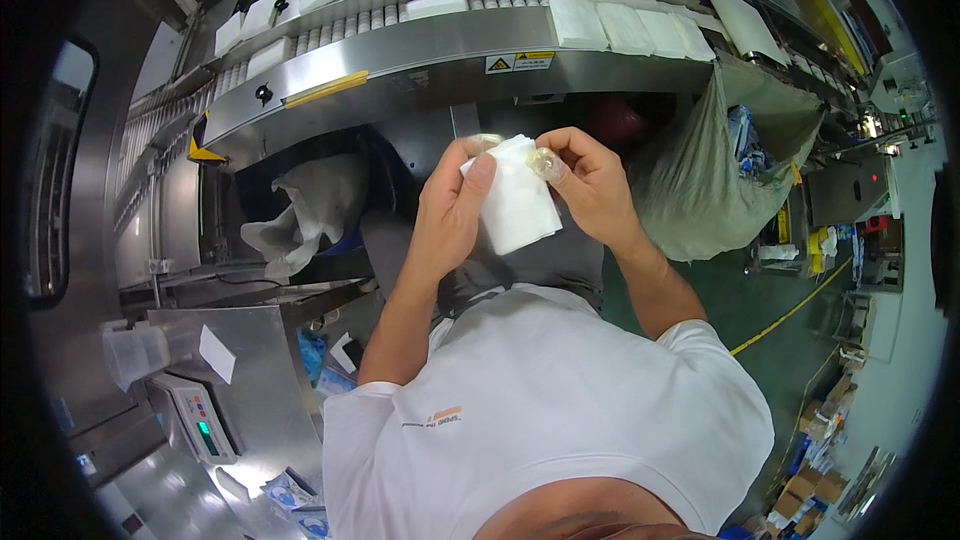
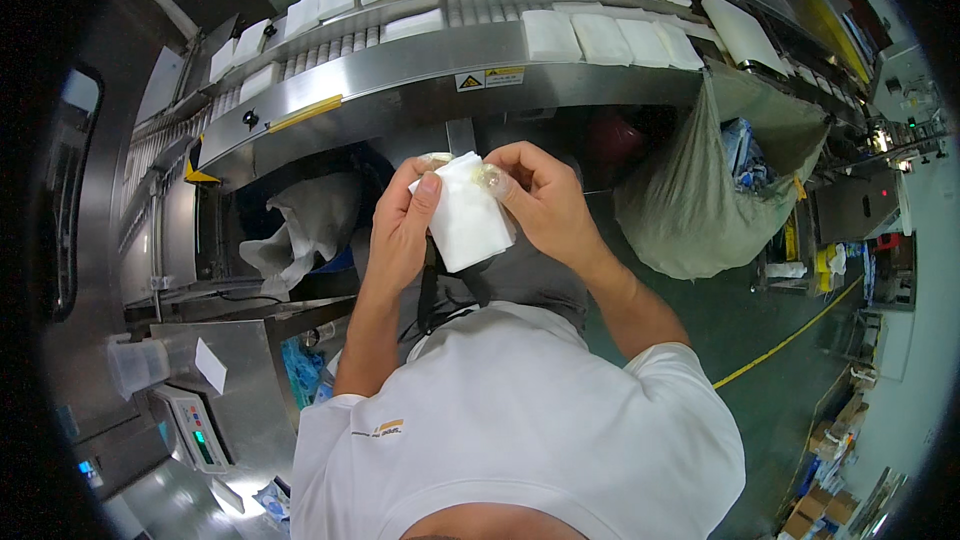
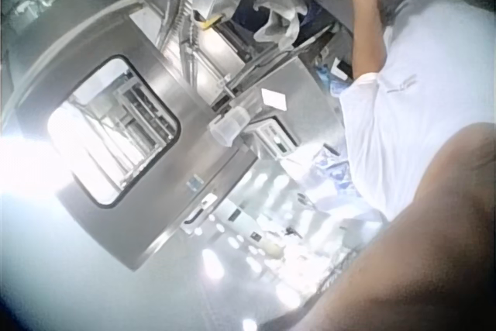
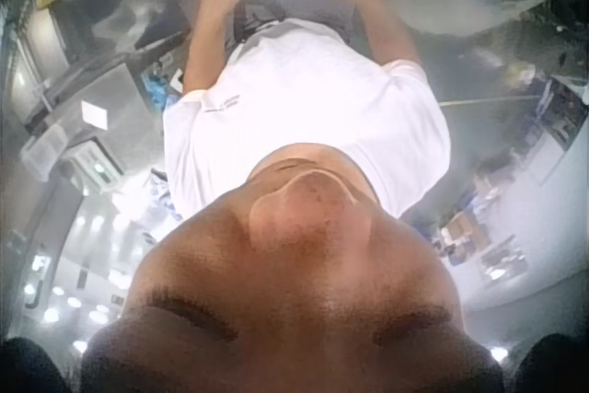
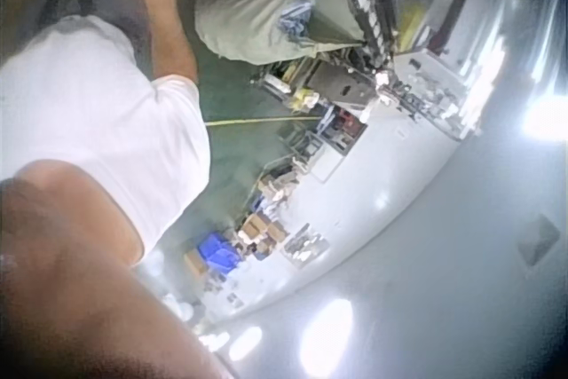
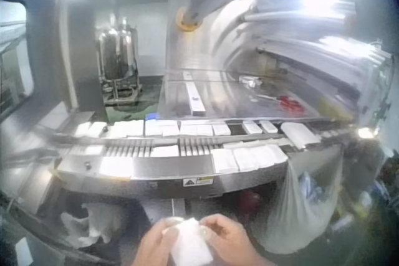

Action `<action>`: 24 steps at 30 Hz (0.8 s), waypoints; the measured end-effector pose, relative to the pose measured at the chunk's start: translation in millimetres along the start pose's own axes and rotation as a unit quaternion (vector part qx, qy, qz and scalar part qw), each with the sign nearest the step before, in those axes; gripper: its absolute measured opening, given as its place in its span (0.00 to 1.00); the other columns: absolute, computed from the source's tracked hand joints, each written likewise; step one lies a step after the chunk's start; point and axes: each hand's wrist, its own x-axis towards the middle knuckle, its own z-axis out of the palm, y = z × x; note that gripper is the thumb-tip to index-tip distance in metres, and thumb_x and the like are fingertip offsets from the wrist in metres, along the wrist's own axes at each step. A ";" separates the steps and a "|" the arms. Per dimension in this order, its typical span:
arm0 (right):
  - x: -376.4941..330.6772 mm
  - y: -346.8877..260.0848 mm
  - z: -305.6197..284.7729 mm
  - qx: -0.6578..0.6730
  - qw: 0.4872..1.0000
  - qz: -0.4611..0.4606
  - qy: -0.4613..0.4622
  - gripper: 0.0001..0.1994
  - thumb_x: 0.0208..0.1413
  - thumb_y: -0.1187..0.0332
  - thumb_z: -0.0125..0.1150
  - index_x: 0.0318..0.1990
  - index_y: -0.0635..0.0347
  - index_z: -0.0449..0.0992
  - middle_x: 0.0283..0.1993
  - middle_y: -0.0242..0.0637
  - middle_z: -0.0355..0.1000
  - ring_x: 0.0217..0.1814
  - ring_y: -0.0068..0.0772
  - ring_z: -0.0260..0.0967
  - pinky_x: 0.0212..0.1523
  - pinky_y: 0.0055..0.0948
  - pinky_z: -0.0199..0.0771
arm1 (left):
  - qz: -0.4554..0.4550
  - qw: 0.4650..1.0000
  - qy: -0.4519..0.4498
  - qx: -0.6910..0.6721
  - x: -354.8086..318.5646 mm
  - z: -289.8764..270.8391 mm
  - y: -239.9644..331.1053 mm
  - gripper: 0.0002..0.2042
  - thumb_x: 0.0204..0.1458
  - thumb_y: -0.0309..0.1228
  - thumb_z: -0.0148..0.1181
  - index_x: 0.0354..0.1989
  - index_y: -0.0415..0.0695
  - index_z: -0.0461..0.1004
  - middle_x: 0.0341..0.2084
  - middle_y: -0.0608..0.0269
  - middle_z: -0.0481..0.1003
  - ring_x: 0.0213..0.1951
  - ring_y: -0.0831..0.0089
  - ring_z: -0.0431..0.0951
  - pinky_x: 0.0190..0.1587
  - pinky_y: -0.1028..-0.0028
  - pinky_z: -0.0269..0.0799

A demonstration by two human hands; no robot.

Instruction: The person takes white rectangular blocks from a conveyor belt, places them into blue plastic pouches, and uses shears to trim the edges of the pouches.

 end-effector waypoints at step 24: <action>10.0 -14.9 -15.9 -0.222 0.966 -0.118 -0.069 0.22 0.48 0.69 0.72 0.52 0.63 0.76 0.46 0.42 0.77 0.48 0.37 0.77 0.51 0.35 0.76 | 0.057 0.982 -0.046 0.175 -12.9 -2.6 -3.1 0.19 0.50 0.23 0.73 0.51 0.38 0.76 0.39 0.55 0.82 0.40 0.70 0.83 0.44 0.73 0.76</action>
